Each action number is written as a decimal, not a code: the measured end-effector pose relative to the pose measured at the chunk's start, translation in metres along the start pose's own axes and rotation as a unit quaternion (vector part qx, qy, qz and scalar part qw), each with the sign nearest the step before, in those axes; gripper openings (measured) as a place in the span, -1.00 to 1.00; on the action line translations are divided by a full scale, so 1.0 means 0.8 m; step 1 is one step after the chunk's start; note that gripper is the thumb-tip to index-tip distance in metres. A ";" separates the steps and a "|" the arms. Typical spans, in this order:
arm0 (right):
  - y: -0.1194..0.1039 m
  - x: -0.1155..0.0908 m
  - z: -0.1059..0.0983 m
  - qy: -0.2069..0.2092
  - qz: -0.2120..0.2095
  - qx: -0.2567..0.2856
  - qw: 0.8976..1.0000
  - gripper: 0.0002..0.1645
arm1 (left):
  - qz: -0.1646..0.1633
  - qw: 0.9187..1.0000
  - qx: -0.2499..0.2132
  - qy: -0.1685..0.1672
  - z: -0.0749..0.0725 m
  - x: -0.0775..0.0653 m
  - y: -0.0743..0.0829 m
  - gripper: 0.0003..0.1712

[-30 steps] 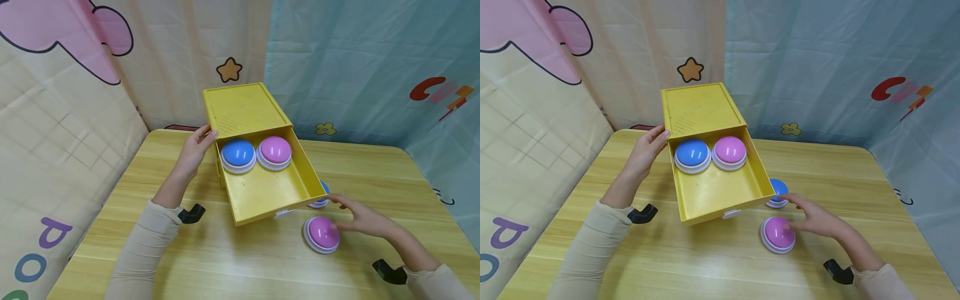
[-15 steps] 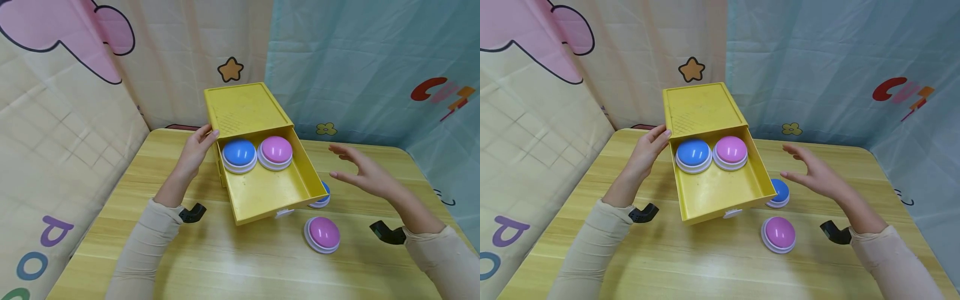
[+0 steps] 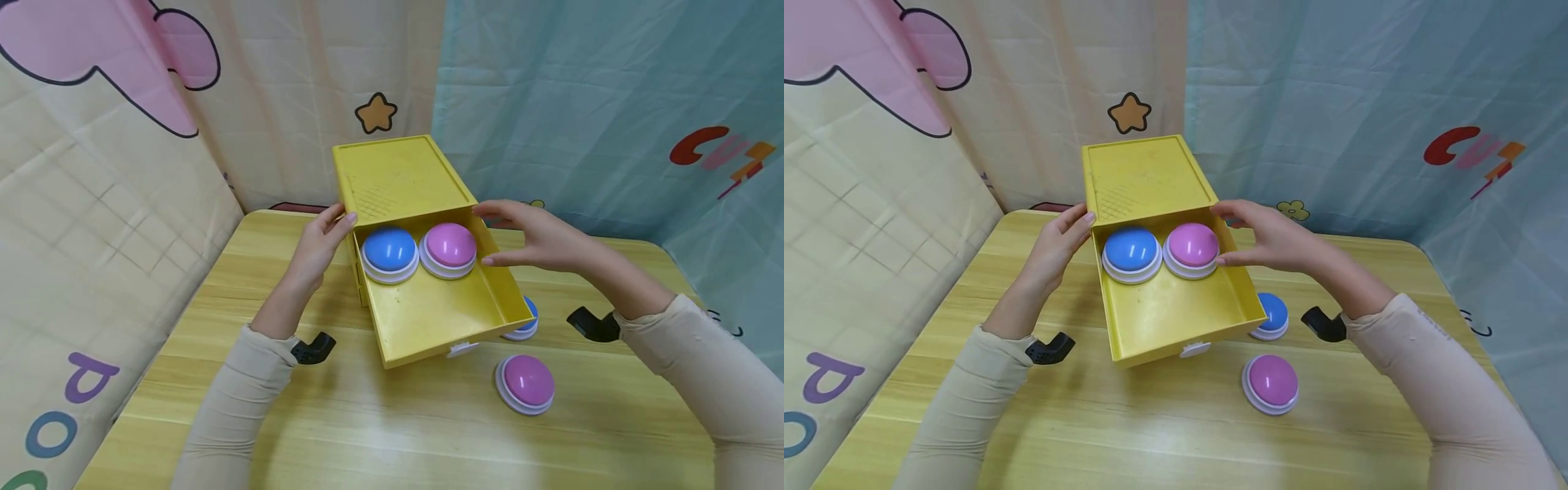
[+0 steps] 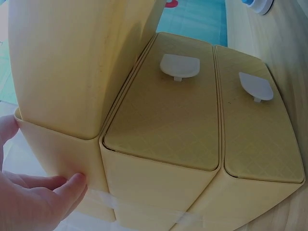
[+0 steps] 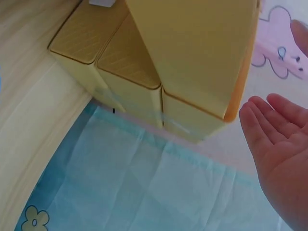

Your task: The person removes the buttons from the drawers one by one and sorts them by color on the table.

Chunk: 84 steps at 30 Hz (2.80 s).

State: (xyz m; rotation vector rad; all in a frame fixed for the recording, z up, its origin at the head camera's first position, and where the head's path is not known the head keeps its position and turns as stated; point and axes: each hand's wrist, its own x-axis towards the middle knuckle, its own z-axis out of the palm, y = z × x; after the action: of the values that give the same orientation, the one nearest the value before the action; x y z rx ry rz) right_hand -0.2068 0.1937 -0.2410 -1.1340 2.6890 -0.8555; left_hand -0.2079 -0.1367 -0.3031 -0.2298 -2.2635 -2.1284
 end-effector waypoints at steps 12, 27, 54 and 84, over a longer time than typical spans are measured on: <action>-0.006 0.048 0.019 -0.063 -0.013 -0.052 0.997 -0.12 | 0.008 1.000 0.000 -0.006 -0.001 -0.002 0.000 -0.28; -0.012 0.059 0.028 -0.088 -0.007 -0.108 0.990 -0.21 | 0.011 1.000 -0.007 -0.006 0.000 -0.003 0.001 -0.30; -0.029 -0.068 -0.037 0.077 -0.048 -0.121 0.989 -0.20 | 0.013 1.000 -0.004 -0.006 0.001 -0.004 0.000 -0.27; 0.080 -0.251 0.088 0.139 0.171 -0.051 0.974 -0.20 | 0.016 1.000 -0.012 -0.006 0.001 -0.003 -0.003 -0.28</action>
State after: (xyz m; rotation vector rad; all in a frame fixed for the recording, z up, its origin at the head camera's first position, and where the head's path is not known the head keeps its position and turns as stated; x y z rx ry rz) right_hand -0.0821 0.3356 -0.3585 -0.5669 3.0580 -0.8783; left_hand -0.2059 -0.1359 -0.3056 -0.2772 -2.2255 -2.1468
